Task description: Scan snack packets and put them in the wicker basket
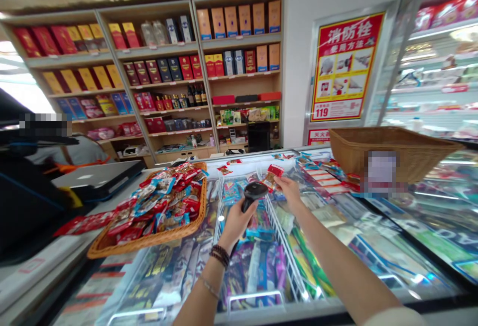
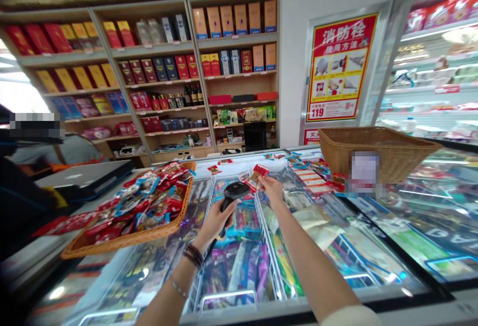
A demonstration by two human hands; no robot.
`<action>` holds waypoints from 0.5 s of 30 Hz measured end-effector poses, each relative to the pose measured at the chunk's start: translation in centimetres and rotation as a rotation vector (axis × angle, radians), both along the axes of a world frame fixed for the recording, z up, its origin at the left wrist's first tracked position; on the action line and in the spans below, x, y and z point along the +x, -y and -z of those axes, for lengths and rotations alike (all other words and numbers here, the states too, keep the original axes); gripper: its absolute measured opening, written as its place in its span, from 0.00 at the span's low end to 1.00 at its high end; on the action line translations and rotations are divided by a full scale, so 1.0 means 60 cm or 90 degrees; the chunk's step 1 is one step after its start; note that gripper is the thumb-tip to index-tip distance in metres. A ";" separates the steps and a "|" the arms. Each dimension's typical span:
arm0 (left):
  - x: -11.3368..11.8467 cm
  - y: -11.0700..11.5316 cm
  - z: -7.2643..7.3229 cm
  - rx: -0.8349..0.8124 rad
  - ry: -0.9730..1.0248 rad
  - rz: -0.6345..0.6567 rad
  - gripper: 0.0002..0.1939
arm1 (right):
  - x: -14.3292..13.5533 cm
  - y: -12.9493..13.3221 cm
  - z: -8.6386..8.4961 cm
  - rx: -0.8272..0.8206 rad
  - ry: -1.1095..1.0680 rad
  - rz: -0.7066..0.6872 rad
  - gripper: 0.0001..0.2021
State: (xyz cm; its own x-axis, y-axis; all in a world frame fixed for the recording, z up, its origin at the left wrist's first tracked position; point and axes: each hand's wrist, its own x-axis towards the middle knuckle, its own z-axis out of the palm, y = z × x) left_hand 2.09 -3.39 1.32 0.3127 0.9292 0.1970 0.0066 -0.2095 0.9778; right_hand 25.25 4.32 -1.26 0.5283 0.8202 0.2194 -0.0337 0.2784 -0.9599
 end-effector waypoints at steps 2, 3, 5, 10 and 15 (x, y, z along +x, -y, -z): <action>0.000 0.000 0.001 0.002 0.002 0.001 0.31 | -0.001 0.003 -0.003 -0.005 -0.030 -0.005 0.30; -0.001 0.000 0.001 0.002 0.002 0.001 0.31 | -0.001 0.005 -0.004 -0.008 -0.043 -0.010 0.30; -0.001 0.000 0.001 0.000 -0.001 0.002 0.32 | -0.001 0.007 -0.006 -0.009 -0.046 -0.020 0.31; -0.001 0.000 0.000 0.000 0.004 0.014 0.32 | 0.000 0.010 -0.008 -0.002 -0.059 -0.033 0.30; -0.003 0.001 -0.004 0.001 0.002 0.018 0.32 | -0.001 0.010 -0.009 -0.009 -0.057 -0.024 0.27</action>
